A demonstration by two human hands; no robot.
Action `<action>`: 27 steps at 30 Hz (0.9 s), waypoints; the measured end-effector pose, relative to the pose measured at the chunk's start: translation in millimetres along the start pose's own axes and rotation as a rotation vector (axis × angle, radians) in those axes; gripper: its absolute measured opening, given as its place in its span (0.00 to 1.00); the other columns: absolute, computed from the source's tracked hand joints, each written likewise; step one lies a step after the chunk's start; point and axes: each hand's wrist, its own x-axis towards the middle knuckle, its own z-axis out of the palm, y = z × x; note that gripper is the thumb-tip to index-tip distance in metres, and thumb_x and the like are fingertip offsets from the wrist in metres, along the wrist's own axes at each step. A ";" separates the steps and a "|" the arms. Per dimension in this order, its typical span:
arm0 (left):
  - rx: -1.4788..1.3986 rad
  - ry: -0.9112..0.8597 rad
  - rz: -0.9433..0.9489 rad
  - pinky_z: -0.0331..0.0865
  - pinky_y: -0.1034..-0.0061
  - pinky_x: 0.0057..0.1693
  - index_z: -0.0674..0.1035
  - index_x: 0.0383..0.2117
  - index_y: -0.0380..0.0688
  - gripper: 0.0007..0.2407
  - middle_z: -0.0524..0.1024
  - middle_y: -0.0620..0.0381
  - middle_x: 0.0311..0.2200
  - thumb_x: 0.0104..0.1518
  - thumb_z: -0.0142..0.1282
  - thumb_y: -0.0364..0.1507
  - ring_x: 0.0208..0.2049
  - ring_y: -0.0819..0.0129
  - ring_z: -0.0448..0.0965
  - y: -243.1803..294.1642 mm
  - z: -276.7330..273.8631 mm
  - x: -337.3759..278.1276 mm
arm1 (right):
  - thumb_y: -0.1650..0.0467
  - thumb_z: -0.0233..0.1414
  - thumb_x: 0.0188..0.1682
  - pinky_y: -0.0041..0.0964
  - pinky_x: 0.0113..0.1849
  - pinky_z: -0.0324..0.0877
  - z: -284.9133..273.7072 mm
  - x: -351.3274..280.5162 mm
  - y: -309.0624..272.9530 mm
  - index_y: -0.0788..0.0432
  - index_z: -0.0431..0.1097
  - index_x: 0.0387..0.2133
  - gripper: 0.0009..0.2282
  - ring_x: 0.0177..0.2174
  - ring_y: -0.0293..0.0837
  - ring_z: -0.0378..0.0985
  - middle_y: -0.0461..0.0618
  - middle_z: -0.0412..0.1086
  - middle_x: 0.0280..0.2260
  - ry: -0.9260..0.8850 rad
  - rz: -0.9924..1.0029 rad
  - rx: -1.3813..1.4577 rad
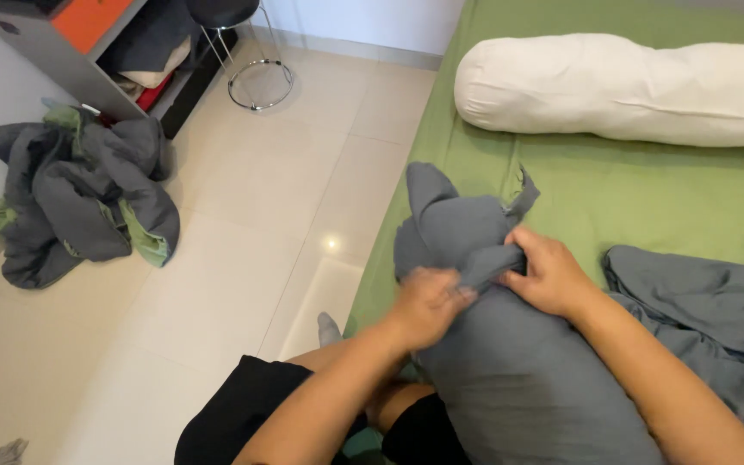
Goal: The person uses a broom to hit a long white pillow on a bed, then picks up a gray pillowcase. They proceed to slide the pillowcase onto the pillow, adjusting the fabric by hand to cover the entire length of the pillow.
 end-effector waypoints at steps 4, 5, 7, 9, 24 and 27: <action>-0.175 -0.414 0.006 0.68 0.58 0.42 0.75 0.26 0.36 0.17 0.72 0.42 0.23 0.64 0.55 0.39 0.29 0.46 0.75 26.9 4.8 -12.0 | 0.79 0.52 0.27 0.50 0.41 0.68 4.3 15.3 -5.7 0.63 0.70 0.44 0.25 0.36 0.64 0.73 0.62 0.69 0.36 0.309 -0.327 0.056; -0.232 -0.487 -0.119 0.69 0.61 0.40 0.77 0.30 0.35 0.17 0.73 0.43 0.24 0.65 0.52 0.40 0.28 0.50 0.76 26.0 -6.8 -5.5 | 0.82 0.47 0.24 0.50 0.45 0.68 3.0 17.5 -8.8 0.63 0.71 0.46 0.29 0.41 0.65 0.74 0.63 0.70 0.42 0.349 -0.502 0.044; -0.342 -0.275 -0.110 0.69 0.65 0.44 0.77 0.37 0.37 0.13 0.74 0.45 0.30 0.67 0.50 0.37 0.33 0.54 0.76 8.1 -6.2 -19.7 | 0.83 0.47 0.26 0.52 0.48 0.68 12.5 13.3 1.9 0.61 0.72 0.44 0.26 0.41 0.63 0.75 0.60 0.73 0.41 0.392 -0.544 0.003; -0.440 -0.066 -0.082 0.70 0.68 0.49 0.77 0.44 0.40 0.12 0.74 0.48 0.35 0.70 0.47 0.35 0.39 0.57 0.75 0.7 -12.4 -23.1 | 0.83 0.47 0.27 0.53 0.52 0.67 20.9 11.8 17.4 0.59 0.72 0.41 0.24 0.42 0.60 0.77 0.57 0.75 0.41 0.452 -0.591 -0.041; 0.017 0.079 0.021 0.70 0.64 0.45 0.77 0.29 0.44 0.04 0.77 0.54 0.30 0.58 0.61 0.27 0.37 0.54 0.76 -17.3 -46.1 -1.0 | 0.78 0.54 0.26 0.49 0.40 0.71 2.9 -5.0 -22.5 0.54 0.67 0.50 0.30 0.42 0.58 0.74 0.54 0.70 0.42 0.241 -0.258 -0.145; -0.118 0.000 -0.097 0.71 0.67 0.41 0.77 0.30 0.43 0.03 0.77 0.53 0.30 0.57 0.60 0.26 0.34 0.58 0.78 -22.4 -29.3 -21.8 | 0.82 0.51 0.26 0.49 0.44 0.71 2.6 2.4 -33.0 0.53 0.64 0.60 0.39 0.47 0.59 0.73 0.54 0.66 0.53 0.298 -0.285 -0.215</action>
